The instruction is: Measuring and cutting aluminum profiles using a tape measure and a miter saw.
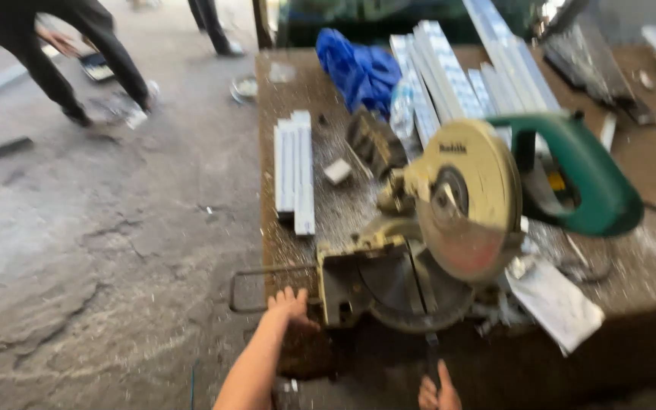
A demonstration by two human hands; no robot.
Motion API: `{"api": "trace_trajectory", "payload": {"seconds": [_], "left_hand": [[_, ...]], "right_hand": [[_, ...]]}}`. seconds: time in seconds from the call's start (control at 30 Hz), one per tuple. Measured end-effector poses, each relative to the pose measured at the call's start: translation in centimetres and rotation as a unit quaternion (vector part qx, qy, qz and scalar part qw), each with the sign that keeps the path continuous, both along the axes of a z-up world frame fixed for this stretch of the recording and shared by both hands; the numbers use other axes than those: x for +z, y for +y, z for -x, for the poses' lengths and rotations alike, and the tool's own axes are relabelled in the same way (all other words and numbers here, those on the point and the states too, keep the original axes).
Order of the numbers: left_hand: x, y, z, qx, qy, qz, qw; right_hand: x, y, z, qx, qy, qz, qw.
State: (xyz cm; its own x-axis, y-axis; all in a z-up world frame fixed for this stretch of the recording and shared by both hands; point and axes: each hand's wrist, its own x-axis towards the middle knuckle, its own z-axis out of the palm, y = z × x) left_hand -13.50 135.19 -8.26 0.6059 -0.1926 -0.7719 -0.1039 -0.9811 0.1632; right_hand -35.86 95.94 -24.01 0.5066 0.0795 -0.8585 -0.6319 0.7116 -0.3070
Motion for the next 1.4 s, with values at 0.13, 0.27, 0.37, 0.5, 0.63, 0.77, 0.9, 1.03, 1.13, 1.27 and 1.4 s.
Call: {"api": "trace_trajectory", "payload": {"seconds": [0.13,0.27,0.37,0.5,0.63,0.77,0.9,1.03,1.13,1.27,1.4], "left_hand": [[-2.2,0.0,0.0,-0.017,-0.015,-0.016,1.000],[-1.4,0.2,0.2,-0.005,-0.036,-0.004,0.999],[0.2,0.1,0.6,0.001,-0.046,0.009,0.999],[1.4,0.2,0.9,0.012,-0.053,0.025,0.998],[1.3,-0.2,1.1,-0.003,-0.062,0.014,0.998],[2.5,-0.4,1.2,0.025,-0.051,0.036,0.998],[0.9,0.1,1.2,-0.007,-0.064,0.023,0.998],[0.2,0.2,1.0,0.006,-0.065,0.032,0.997],[0.4,0.2,0.9,-0.008,-0.047,0.016,0.999],[0.4,0.1,1.0,-0.009,-0.052,0.008,0.999],[0.9,0.2,0.9,-0.007,-0.039,0.015,0.999]], "right_hand": [[-0.3,5.0,0.7,-0.261,-0.042,0.318,0.910],[1.1,3.9,1.4,-0.032,-0.100,0.570,0.815],[3.2,0.9,0.2,0.112,-0.100,0.542,0.827],[7.1,1.9,-4.0,0.116,-0.102,0.316,0.936],[5.4,6.2,-3.7,0.029,-0.092,0.374,0.922],[7.2,17.2,-5.7,-0.068,-0.034,0.368,0.927],[11.7,24.8,-9.9,-0.038,-0.074,0.353,0.932],[5.1,23.2,-9.7,-0.039,-0.129,0.325,0.936],[9.7,23.0,-10.5,0.043,-0.176,0.362,0.915],[10.0,23.9,-10.3,-0.004,-0.149,0.369,0.917],[9.7,24.2,-10.2,-0.048,-0.157,0.343,0.925]]}}
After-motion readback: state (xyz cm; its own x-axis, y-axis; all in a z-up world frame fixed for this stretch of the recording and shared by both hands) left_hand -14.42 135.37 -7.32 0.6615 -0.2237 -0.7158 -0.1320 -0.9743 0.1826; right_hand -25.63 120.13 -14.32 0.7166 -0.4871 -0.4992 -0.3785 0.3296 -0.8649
